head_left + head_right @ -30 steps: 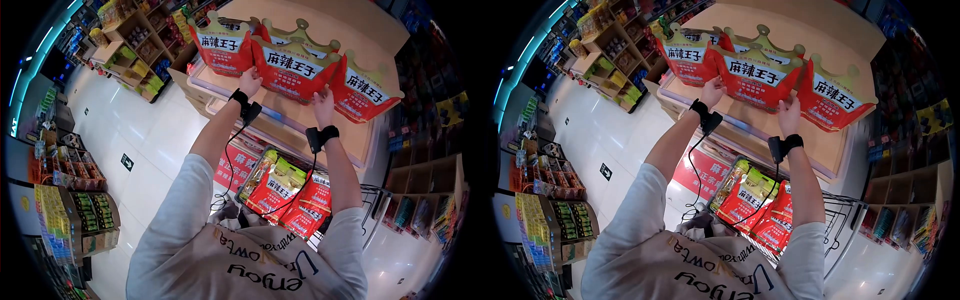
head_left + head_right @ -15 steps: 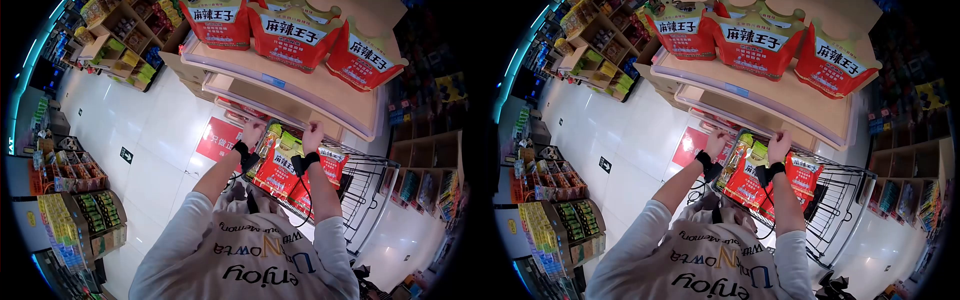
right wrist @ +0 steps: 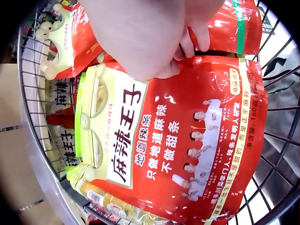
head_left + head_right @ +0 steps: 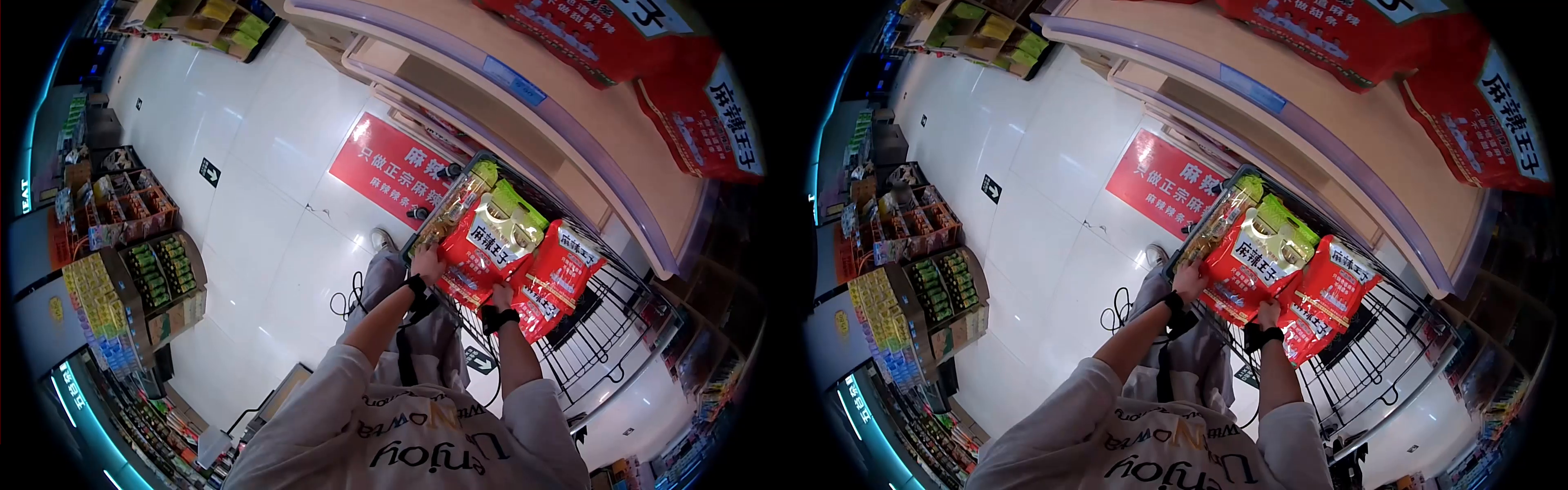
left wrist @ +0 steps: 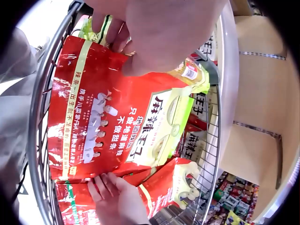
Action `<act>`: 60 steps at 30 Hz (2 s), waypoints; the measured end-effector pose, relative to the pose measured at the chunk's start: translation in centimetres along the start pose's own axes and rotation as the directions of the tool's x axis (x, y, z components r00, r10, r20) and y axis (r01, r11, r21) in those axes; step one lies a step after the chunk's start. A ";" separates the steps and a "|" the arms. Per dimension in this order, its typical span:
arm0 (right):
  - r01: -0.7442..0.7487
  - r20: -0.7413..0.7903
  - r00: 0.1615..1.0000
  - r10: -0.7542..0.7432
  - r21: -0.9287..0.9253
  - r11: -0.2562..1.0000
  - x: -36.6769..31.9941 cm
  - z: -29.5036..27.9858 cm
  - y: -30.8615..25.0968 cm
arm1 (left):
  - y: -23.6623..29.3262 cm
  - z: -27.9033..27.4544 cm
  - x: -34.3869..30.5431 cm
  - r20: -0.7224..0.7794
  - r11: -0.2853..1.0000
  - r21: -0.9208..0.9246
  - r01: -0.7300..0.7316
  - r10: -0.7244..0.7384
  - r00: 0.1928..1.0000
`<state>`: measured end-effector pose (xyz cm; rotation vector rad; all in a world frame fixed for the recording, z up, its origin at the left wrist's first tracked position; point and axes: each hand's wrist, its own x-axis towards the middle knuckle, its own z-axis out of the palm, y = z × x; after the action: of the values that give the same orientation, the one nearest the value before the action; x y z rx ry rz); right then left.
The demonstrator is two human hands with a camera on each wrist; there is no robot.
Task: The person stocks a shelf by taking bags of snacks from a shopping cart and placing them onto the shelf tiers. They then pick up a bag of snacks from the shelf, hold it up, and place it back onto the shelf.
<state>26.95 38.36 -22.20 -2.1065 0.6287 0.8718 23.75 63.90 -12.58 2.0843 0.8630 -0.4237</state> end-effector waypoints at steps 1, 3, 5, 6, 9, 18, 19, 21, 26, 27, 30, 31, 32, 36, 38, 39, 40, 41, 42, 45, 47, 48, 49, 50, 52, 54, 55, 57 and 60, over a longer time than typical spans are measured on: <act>-0.053 0.041 0.998 0.048 0.115 0.992 1.1 0.3 1.0 | 0.2 -0.1 0.3 0.017 0.999 0.011 0.030 -0.030 0.999; -0.142 -0.015 0.989 0.145 0.123 0.982 3.0 1.4 3.2 | 0.6 -0.2 0.5 0.050 0.994 -0.012 0.107 -0.106 0.993; -0.116 -0.036 0.992 0.121 0.112 0.987 2.8 1.2 3.2 | -0.1 0.3 0.9 0.033 0.995 -0.041 0.089 -0.088 0.996; -0.092 -0.064 0.993 0.100 0.117 0.989 2.5 1.0 3.1 | -0.4 0.4 0.8 0.021 0.997 -0.058 0.055 -0.054 0.998; -0.188 -0.049 0.980 0.191 0.060 0.980 1.5 -0.5 1.2 | 0.0 -0.2 0.6 0.006 0.993 -0.090 0.072 -0.072 0.997; 0.275 0.018 0.953 -0.303 -0.470 0.839 2.5 -2.6 1.8 | 1.8 -1.4 -3.7 -0.147 0.981 -0.178 -0.077 0.051 0.988; 0.472 0.284 0.849 -0.446 -0.786 0.399 3.3 -3.7 2.0 | 1.8 -1.0 -4.3 -0.197 0.964 -0.260 -0.057 0.005 0.980; 0.596 0.288 0.715 -0.637 -0.728 0.340 5.0 -4.3 1.7 | 0.9 -0.4 -4.9 -0.367 0.930 -0.316 -0.191 0.066 0.928; 0.339 0.219 0.880 -0.421 0.331 0.881 2.0 -4.3 -6.8 | 0.6 -6.2 -9.9 -0.497 0.864 -0.460 -0.204 -0.060 0.866; 0.194 0.239 0.903 -0.357 0.516 0.835 -5.7 -5.1 -12.1 | -0.3 -7.1 -10.2 -0.540 0.867 -0.453 -0.209 -0.080 0.838; 0.441 0.121 0.798 -0.591 0.551 0.709 -10.7 -4.1 -19.1 | -1.2 -11.1 -12.3 -0.552 0.824 -0.537 -0.181 -0.181 0.814; 0.465 0.179 0.739 -0.650 0.563 0.684 -11.5 -4.0 -20.9 | -1.9 -11.6 -12.1 -0.622 0.783 -0.564 -0.262 -0.194 0.759; 0.486 0.235 0.671 -0.703 0.576 0.657 -12.6 -3.8 -23.0 | -2.2 -13.1 -12.7 -0.556 0.733 -0.626 -0.265 -0.182 0.811; 0.637 0.274 0.482 -0.832 0.543 0.548 -18.7 -3.6 -29.9 | -2.1 -18.0 -15.9 -0.576 0.577 -0.723 -0.379 -0.201 0.792; 0.613 0.278 0.452 -0.847 0.593 0.522 -22.5 -3.8 -32.3 | -2.7 -20.0 -16.1 -0.561 0.429 -0.783 -0.450 -0.178 0.808; 0.617 0.297 0.430 -0.852 0.593 0.518 -23.3 -3.6 -33.3 | -2.7 -20.9 -16.4 -0.553 0.356 -0.808 -0.470 -0.180 0.814; 0.619 0.317 0.408 -0.856 0.593 0.514 -24.1 -3.5 -34.1 | -2.0 -22.4 -17.9 -0.545 0.282 -0.826 -0.488 -0.181 0.818; 0.622 0.323 0.399 -0.858 0.592 0.512 -25.6 -3.7 -34.8 | -1.6 -23.6 -18.9 -0.556 0.280 -0.819 -0.501 -0.176 0.812; 0.607 0.347 0.399 -0.849 0.594 0.528 -27.0 -3.9 -35.4 | -1.3 -24.6 -19.8 -0.566 0.279 -0.813 -0.512 -0.172 0.806; 0.571 0.361 0.382 -0.851 0.632 0.524 -29.7 -3.4 -36.5 | -1.5 -26.7 -20.9 -0.606 0.289 -0.785 -0.549 -0.173 0.776; 0.569 0.342 0.376 -0.861 0.648 0.506 -31.1 -3.3 -36.8 | -1.4 -27.6 -21.7 -0.629 0.294 -0.768 -0.569 -0.178 0.757; 0.571 0.343 0.370 -0.863 0.649 0.503 -31.3 -3.1 -36.9 | -1.4 -27.9 -22.2 -0.633 0.293 -0.765 -0.574 -0.179 0.753; 0.578 0.332 0.369 -0.868 0.649 0.495 -31.5 -2.7 -37.1 | -1.5 -28.2 -22.4 -0.634 0.289 -0.765 -0.576 -0.182 0.751; 0.584 0.321 0.372 -0.871 0.648 0.488 -31.5 -2.4 -37.1 | -1.7 -28.4 -22.7 -0.633 0.285 -0.767 -0.575 -0.185 0.752; 0.601 0.322 0.367 -0.872 0.634 0.487 -31.5 -2.2 -37.1 | -2.0 -28.4 -22.9 -0.641 0.295 -0.759 -0.581 -0.180 0.746; 0.618 0.324 0.361 -0.875 0.620 0.484 -31.6 -2.1 -37.4 | -2.0 -28.5 -22.8 -0.652 0.306 -0.749 -0.588 -0.174 0.738; 0.622 0.323 0.364 -0.874 0.614 0.486 -31.6 -2.0 -37.5 | -2.1 -28.5 -22.9 -0.644 0.300 -0.756 -0.582 -0.181 0.744; 0.629 0.319 0.365 -0.875 0.608 0.484 -31.8 -1.9 -37.7 | -2.2 -28.7 -22.9 -0.638 0.293 -0.762 -0.578 -0.185 0.748; 0.620 0.325 0.324 -0.888 0.636 0.460 -32.2 -1.8 -38.1 | -2.4 -29.0 -22.7 -0.639 0.316 -0.758 -0.570 -0.185 0.747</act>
<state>32.12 64.26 20.16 -1.2822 -0.5684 0.6869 5.93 78.23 16.36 1.0744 0.8473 0.8927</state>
